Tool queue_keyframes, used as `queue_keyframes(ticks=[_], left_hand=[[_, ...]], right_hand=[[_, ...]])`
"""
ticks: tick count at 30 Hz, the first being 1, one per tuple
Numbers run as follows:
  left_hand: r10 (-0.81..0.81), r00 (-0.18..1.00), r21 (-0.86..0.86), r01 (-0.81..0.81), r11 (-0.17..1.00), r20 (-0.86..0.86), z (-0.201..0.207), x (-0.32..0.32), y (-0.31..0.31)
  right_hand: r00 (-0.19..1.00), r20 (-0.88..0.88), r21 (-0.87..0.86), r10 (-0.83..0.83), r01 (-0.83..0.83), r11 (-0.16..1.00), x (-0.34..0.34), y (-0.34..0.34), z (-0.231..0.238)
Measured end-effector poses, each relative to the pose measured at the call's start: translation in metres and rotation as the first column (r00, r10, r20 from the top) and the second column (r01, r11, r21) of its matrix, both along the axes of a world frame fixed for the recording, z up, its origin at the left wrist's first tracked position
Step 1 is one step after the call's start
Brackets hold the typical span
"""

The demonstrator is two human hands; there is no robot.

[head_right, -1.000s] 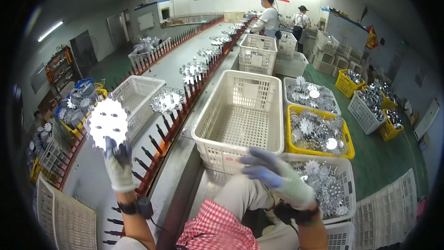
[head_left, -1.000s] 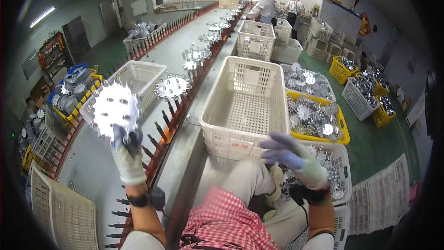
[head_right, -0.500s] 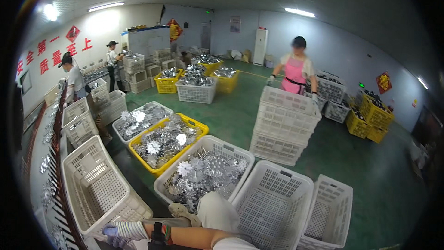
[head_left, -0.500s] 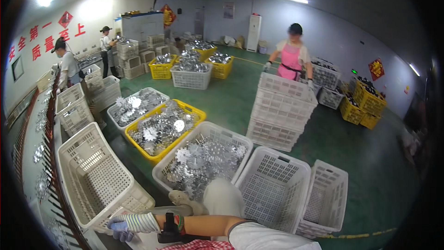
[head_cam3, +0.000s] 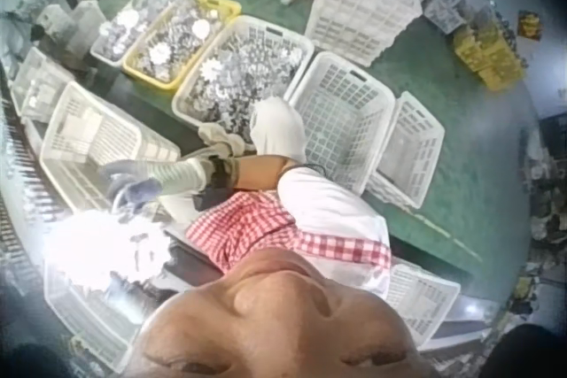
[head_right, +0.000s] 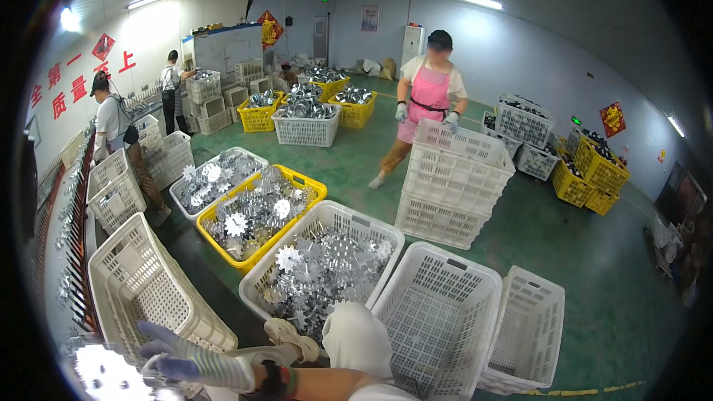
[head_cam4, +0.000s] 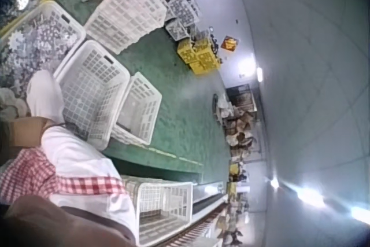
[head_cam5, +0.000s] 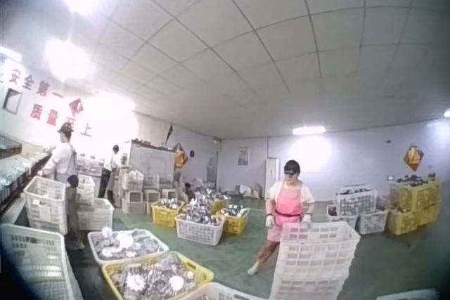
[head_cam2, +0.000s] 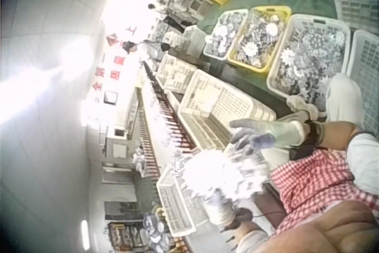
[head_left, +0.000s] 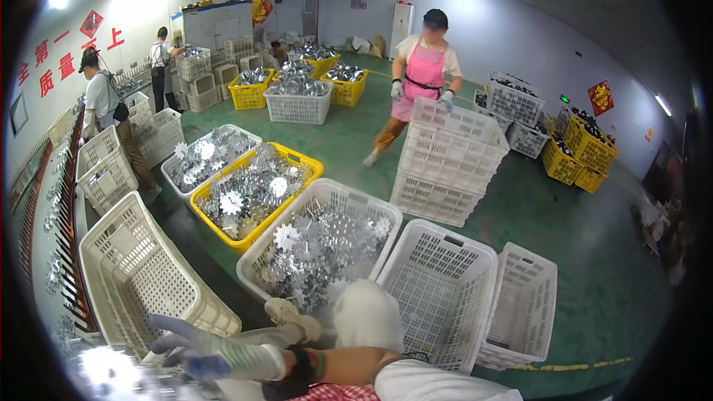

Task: The recorder is picking up star-shaped manufacturing parts from a plastic crate and placing them onto a specialized conveyor rack.

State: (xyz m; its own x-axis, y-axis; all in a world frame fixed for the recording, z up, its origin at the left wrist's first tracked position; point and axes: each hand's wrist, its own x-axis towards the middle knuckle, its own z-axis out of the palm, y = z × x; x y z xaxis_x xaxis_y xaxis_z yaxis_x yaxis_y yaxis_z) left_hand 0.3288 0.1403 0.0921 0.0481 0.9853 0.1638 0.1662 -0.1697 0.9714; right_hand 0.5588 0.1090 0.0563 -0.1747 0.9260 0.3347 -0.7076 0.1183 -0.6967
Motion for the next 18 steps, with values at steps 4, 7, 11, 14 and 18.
queue_keyframes(ticks=[4,7,11,14,18], left_hand=[[-0.614,0.724,-0.286,0.544,0.789,-0.316,0.001,0.044,0.004],[-0.724,0.684,-0.443,0.676,0.589,0.082,-0.064,0.080,0.029],[-0.618,0.572,-0.247,0.809,0.533,0.540,-0.077,0.132,0.025],[-0.514,0.690,-0.142,0.656,0.741,0.510,-0.073,0.095,0.039],[-0.270,0.911,-0.172,0.334,0.927,0.311,-0.038,0.053,0.031]], right_hand=[[0.774,0.554,0.055,-0.308,0.335,0.941,0.020,-0.032,-0.010],[0.813,0.372,-0.028,-0.448,0.492,0.870,0.051,-0.042,-0.028],[0.638,0.437,-0.132,-0.634,0.743,0.656,0.127,-0.066,-0.060],[0.313,0.554,-0.011,-0.771,0.929,0.369,0.201,-0.062,-0.089],[-0.417,0.794,0.426,-0.442,0.901,-0.084,0.305,-0.057,-0.101]])
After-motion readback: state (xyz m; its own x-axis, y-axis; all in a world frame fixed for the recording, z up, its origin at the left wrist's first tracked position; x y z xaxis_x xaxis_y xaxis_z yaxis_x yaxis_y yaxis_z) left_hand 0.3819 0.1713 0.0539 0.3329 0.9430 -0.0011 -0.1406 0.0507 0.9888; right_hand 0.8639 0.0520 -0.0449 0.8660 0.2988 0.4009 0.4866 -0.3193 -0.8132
